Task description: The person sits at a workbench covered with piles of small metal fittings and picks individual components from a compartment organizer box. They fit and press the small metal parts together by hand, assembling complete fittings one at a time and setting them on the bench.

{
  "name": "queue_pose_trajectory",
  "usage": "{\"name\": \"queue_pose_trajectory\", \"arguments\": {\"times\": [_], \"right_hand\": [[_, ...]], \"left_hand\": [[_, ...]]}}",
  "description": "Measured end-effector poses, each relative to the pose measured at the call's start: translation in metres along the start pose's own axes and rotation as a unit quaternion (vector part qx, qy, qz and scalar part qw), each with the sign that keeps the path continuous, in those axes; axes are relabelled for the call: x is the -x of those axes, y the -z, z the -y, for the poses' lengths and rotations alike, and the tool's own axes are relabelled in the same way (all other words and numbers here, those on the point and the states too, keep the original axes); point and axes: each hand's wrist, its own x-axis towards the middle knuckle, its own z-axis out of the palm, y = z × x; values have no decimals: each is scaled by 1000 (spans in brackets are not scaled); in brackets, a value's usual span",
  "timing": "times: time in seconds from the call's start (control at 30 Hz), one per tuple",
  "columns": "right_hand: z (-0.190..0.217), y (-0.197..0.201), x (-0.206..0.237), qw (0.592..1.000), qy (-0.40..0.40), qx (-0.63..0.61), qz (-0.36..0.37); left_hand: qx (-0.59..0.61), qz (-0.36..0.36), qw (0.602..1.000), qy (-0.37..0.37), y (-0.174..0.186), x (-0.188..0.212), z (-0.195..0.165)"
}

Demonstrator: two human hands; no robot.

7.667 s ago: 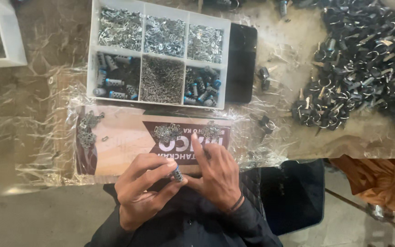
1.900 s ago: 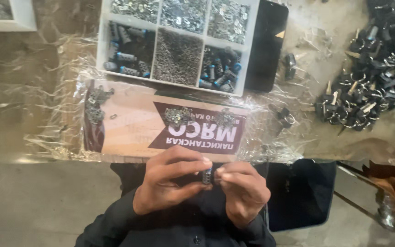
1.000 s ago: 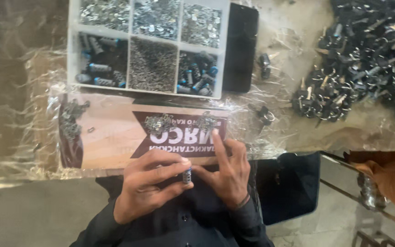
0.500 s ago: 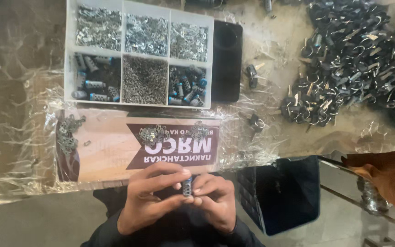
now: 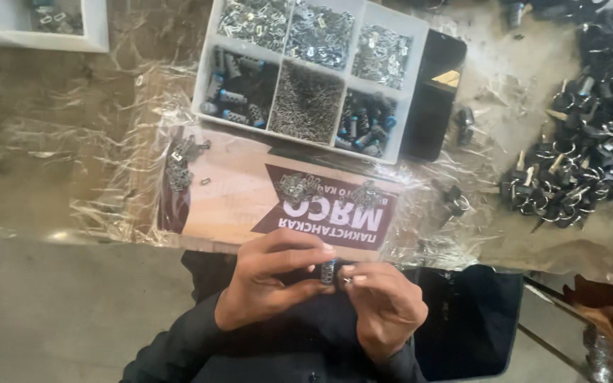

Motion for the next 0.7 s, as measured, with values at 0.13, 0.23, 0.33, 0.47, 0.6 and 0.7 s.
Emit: {"name": "queue_pose_trajectory", "arguments": {"times": [0.13, 0.23, 0.33, 0.47, 0.6, 0.7], "right_hand": [[9, -6, -3, 998, 30, 31, 45], [11, -9, -8, 998, -23, 14, 60], [11, -8, -8, 995, -11, 72, 74], [2, 2, -5, 993, -59, 37, 97], [-14, 6, -10, 937, -229, -224, 140], [-17, -6, -13, 936, -242, -208, 150]], "left_hand": [[-36, -13, 999, -38, 1, 1, -1], [-47, -18, 998, -44, 2, 1, -2], [-86, -16, 994, -62, 3, -1, -1], [-114, -18, 988, -100, 6, -3, -1], [-99, -6, 988, -115, 14, -1, -3], [-76, -19, 993, -85, 24, 5, -6]]}}
